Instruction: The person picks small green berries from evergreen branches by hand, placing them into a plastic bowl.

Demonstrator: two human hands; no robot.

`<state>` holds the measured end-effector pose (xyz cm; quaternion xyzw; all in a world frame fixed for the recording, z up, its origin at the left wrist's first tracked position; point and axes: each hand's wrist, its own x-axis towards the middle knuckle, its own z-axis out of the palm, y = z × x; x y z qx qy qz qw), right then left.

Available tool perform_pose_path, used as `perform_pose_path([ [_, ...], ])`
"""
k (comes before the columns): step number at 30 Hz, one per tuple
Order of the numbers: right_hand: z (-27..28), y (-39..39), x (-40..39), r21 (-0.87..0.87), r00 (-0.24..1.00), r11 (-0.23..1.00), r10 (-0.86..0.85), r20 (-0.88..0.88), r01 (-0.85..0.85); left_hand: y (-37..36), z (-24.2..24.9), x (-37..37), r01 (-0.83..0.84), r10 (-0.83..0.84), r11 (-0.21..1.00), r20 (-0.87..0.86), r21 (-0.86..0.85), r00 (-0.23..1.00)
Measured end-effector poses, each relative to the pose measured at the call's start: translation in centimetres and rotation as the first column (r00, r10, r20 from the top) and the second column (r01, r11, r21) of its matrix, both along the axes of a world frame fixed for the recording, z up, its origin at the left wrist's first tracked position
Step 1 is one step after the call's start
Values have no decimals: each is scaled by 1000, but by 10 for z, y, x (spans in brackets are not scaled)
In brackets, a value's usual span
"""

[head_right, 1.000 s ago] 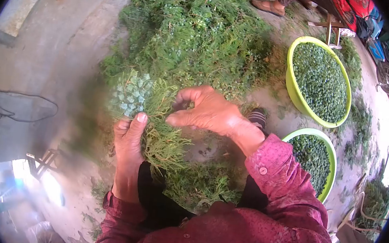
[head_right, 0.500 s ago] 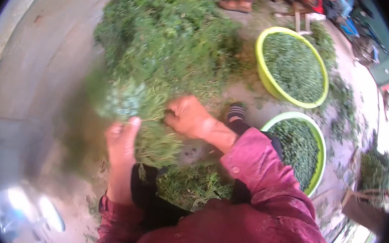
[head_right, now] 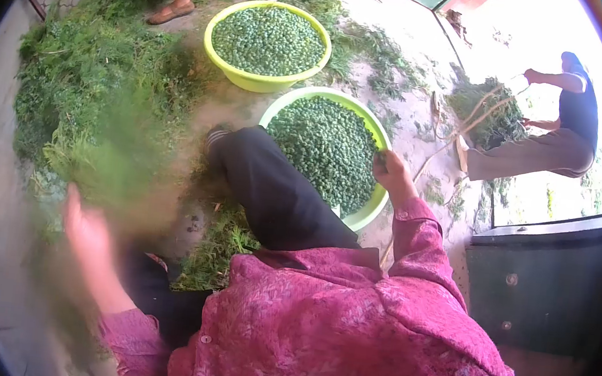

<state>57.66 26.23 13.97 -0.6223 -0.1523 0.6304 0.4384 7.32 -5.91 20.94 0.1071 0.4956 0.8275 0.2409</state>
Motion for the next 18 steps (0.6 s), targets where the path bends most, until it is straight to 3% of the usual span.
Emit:
perform_pose_path([
  [1, -13, -3, 37, -56, 996, 998, 22, -86, -27, 3, 2, 2, 76, -76, 997, 25, -7, 997],
  [3, 14, -27, 28, -116, 996, 990, -88, -20, 85, 6, 10, 8, 84, -84, 996, -3, 43, 996],
  [4, 10, -29, 36, -111, 996, 990, -92, -22, 89, 8, 13, 8, 72, -70, 997, 92, -14, 993],
  [5, -1, -29, 50, 81, 971, 975, 194, 137, -207, 8, 14, 8, 65, -50, 995, 185, -75, 981],
  [6, -4, -31, 58, 211, 841, 837, 422, 339, -505, 8, 8, 4, 67, -53, 995, 184, -73, 981],
  [7, 1, -32, 59, 214, 841, 836, 422, 338, -505, 7, -4, -2, 84, -68, 991, 158, -101, 985],
  [9, 20, -30, 52, 187, 587, 637, 503, 634, -748, 6, -8, -1, 85, -69, 989, 127, -124, 990],
  [10, 41, -32, 37, 82, 911, 914, 383, 155, -398, 8, 0, 9, 105, -98, 985, 55, -137, 994],
  [11, 27, -23, 48, 143, 869, 866, 446, 213, -479, 8, 10, 16, 100, -105, 983, -25, -154, 994],
  [12, 30, -24, 34, 161, 897, 895, 376, 233, -417, 6, 14, 17, 126, -124, 970, 22, -209, 992],
  [13, 22, -12, 33, 180, 882, 867, 433, 185, -464, 4, 18, 17, 132, -118, 957, 68, -258, 991],
  [14, 30, -9, 9, 89, 935, 935, 331, 130, -343, 3, 30, 24, 96, -72, 957, 99, -274, 992],
  [15, 34, -11, -5, 120, 893, 887, 431, 129, -445, 6, 22, 21, 74, -39, 950, 122, -302, 992],
  [16, 21, 1, -9, 220, 715, 692, 592, 372, -687, 4, 24, 20, 131, -119, 964, 65, -233, 991],
  [17, 12, 15, -17, 248, 490, 438, 622, 610, -864, 3, 26, 18, 209, -212, 963, 4, -169, 977],
  [18, 21, 16, -41, 251, 470, 408, 635, 613, -878, 2, 25, 16, 178, -180, 970, 2, -164, 984],
])
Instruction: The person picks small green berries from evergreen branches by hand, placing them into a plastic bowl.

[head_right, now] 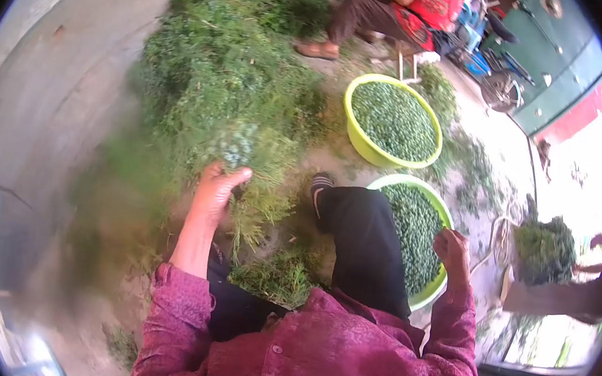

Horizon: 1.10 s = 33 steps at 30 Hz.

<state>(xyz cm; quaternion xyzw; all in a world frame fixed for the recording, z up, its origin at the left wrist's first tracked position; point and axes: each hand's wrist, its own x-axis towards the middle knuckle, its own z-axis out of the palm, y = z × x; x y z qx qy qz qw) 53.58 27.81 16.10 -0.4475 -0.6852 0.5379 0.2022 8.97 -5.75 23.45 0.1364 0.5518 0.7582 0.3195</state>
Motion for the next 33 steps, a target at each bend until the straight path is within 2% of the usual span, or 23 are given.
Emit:
perform_pose_path([
  [2, 51, -31, -64, 179, 997, 982, 73, -21, -68, 0, -2, 1, 107, -105, 992, -21, 74, 994],
  [3, 78, -48, -97, -54, 970, 998, -33, -240, 21, -1, 0, 0, 98, -97, 992, -20, 81, 995],
  [4, 104, -68, -129, -302, 890, 951, -186, -417, 57, -3, 4, 0, 160, -161, 987, -68, -25, 985],
  [5, 123, -88, -156, -260, 888, 966, -131, -440, 14, -6, 5, 1, 212, -227, 968, -110, -134, 968],
  [6, 139, -107, -183, -213, 882, 976, -72, -465, -33, -5, -1, 3, 210, -221, 974, -145, -88, 964],
  [7, 151, -124, -205, -128, 888, 983, 62, -456, -134, -7, 4, 5, 199, -210, 977, -151, -82, 966],
  [10, 171, -174, -260, 126, 844, 898, 440, -307, -422, -12, 13, 9, 288, -351, 907, -177, -306, 919],
  [11, 179, -191, -281, 204, 862, 868, 485, -145, -454, -11, 17, 6, 289, -350, 908, -170, -303, 921],
  [12, 170, -198, -295, 282, 843, 818, 536, -57, -501, -11, 18, 7, 318, -363, 913, -157, -254, 918],
  [14, 165, -216, -318, 420, 852, 757, 517, 82, -500, -14, 23, 9, 343, -374, 917, -141, -201, 917],
  [16, 161, -226, -329, 465, 860, 734, 491, 139, -495, -17, 33, 8, 380, -461, 851, -168, -364, 871],
  [17, 155, -228, -333, 497, 845, 697, 509, 167, -518, -17, 32, 8, 377, -458, 853, -170, -361, 873],
  [19, 147, -228, -334, 526, 830, 659, 522, 195, -538, -17, 22, 11, 403, -449, 879, -158, -254, 880],
  [21, 144, -226, -335, 636, 815, 549, 528, 240, -543, -14, 9, 9, 405, -438, 892, -164, -202, 884],
  [22, 144, -226, -335, 635, 814, 549, 528, 241, -544, -13, 5, 8, 406, -428, 902, -168, -150, 888],
  [24, 144, -226, -332, 498, 802, 661, 583, 130, -561, -14, 5, 11, 404, -419, 908, -197, -115, 886],
  [26, 140, -224, -331, 446, 790, 688, 608, 76, -573, -15, 6, 12, 402, -409, 912, -225, -80, 884],
  [28, 134, -221, -331, 391, 777, 711, 630, 17, -585, -16, 4, 10, 446, -468, 883, -231, -144, 853],
  [29, 131, -219, -330, 281, 772, 748, 635, -37, -602, -17, 4, 11, 448, -471, 882, -229, -146, 852],
  [30, 129, -218, -328, 168, 769, 771, 633, -91, -614, -18, 4, 11, 474, -479, 877, -202, -78, 854],
  [31, 130, -217, -327, 164, 772, 774, 630, -91, -612, -18, 3, 12, 496, -489, 869, -173, -8, 855],
  [33, 133, -219, -322, -128, 814, 813, 533, -231, -569, -19, 2, 12, 490, -484, 872, -182, -15, 856],
])
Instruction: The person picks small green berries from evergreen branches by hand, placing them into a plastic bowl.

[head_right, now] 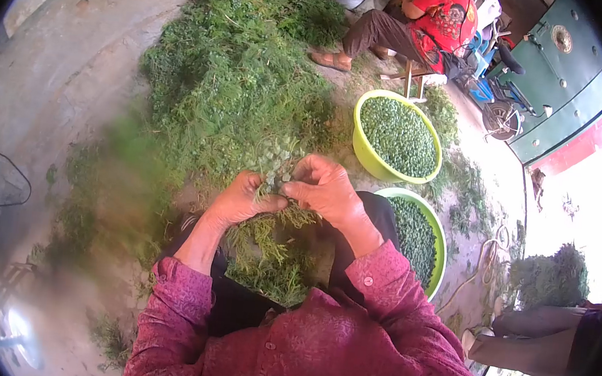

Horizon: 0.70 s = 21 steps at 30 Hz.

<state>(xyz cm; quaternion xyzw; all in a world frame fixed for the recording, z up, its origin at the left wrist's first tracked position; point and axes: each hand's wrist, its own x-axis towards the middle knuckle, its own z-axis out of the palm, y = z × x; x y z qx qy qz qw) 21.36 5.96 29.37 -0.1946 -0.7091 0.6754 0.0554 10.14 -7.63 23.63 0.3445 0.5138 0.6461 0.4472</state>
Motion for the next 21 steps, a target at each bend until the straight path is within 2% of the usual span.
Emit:
perform_pose_path([
  [4, -7, 7, 6, -150, 997, 988, -53, -51, 44, -1, 8, 2, -27, 26, 999, 36, 19, 999],
  [5, -6, 6, 7, -246, 994, 965, -104, -44, 90, -2, 7, 1, -25, 25, 1000, 37, 17, 999],
  [6, -6, 10, 10, -248, 994, 964, -105, -44, 91, -2, 7, 0, -12, 10, 999, -59, -34, 998],
  [7, -6, 17, 14, -418, 985, 903, -149, -86, 100, -3, 6, -1, -4, -10, 996, -154, -86, 988],
  [8, -6, 25, 20, -574, 972, 813, -201, -118, 98, -4, 7, -2, -1, -12, 996, -151, -88, 989],
  [10, -12, 48, 32, -763, 953, 646, -214, -215, -27, -10, 12, -2, -12, 8, 999, -103, -37, 995],
  [11, -12, 54, 39, -800, 947, 598, -224, -232, -55, -12, 17, 0, -9, 5, 999, -102, -39, 995],
  [13, -21, 56, 47, -833, 939, 548, -239, -248, -81, -16, 26, 3, -77, 102, 983, 149, -166, 983],
  [15, -32, 49, 50, -920, 949, 359, -206, -238, -153, -15, 17, 5, -107, 133, 978, 141, -180, 981],
  [16, -32, 46, 48, -921, 948, 358, -208, -239, -154, -15, 15, 6, -141, 168, 971, 131, -191, 977],
  [18, -29, 39, 44, -914, 983, 406, -175, -48, 27, -18, 24, 4, -83, 131, 968, 191, -238, 973],
  [19, -42, 46, 40, -919, 983, 367, -58, -176, -143, -19, 28, 4, -24, 98, 960, 256, -278, 962],
  [20, -47, 44, 41, -920, 983, 365, -61, -175, -141, -19, 28, 4, -22, 96, 960, 256, -280, 962],
  [21, -40, 29, 34, -811, 985, 585, -146, -92, 12, -19, 28, 3, -23, 93, 957, 233, -289, 968],
])
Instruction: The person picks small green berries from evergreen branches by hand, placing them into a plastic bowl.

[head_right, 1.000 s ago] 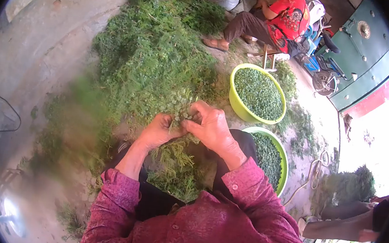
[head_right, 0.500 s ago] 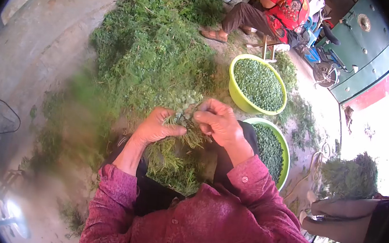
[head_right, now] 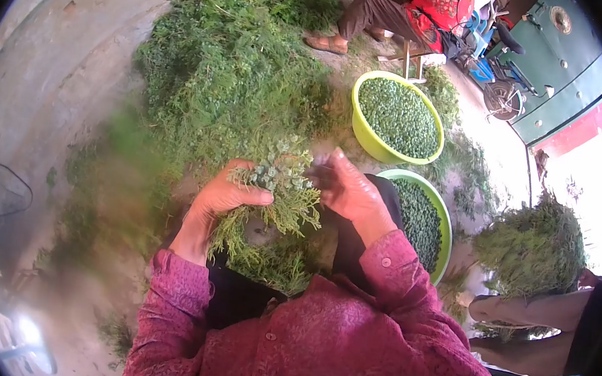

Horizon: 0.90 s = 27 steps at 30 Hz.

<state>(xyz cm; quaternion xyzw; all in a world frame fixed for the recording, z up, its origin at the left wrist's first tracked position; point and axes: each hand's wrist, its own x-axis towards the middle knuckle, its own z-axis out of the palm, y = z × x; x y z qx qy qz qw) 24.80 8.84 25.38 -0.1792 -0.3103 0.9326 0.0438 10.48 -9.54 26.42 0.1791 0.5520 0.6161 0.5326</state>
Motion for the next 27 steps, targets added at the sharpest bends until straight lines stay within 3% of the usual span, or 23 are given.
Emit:
perform_pose_path([
  [1, 4, -9, -5, 247, 987, 964, -130, 95, 103, 1, 0, 0, 4, -5, 1000, -22, -9, 1000],
  [2, -4, -7, -8, 209, 1000, 978, 11, 3, -11, 3, -4, -1, 3, -3, 1000, -21, -10, 1000],
  [4, 8, -18, -13, 195, 996, 977, 89, -21, -83, 6, -12, -5, 48, -60, 997, -208, -66, 976],
  [8, 4, -14, -18, 228, 968, 950, 237, -82, -213, 3, 2, -2, 19, -25, 998, -101, -57, 995],
  [10, 3, -15, -17, 267, 958, 935, 268, -102, -234, 0, 20, -1, 148, -147, 989, -218, -10, 965],
  [13, 11, -20, -15, 244, 978, 952, 203, -53, -184, 5, 2, -2, 116, -102, 990, -153, 80, 983],
  [17, 12, -21, -16, 217, 993, 974, 86, -78, -67, 6, -2, -4, 152, -139, 987, -191, 51, 972],
  [19, 10, -27, -16, 271, 999, 962, -45, 12, 40, 5, 2, -2, 133, -125, 990, -172, 35, 977],
  [22, 12, -33, -22, 417, 997, 909, -44, 59, 16, 6, -7, -4, 157, -136, 984, -218, 80, 966],
  [27, 12, -25, -20, 379, 985, 925, -91, 149, 28, 11, -25, -7, 255, -222, 960, -245, 113, 944],
])
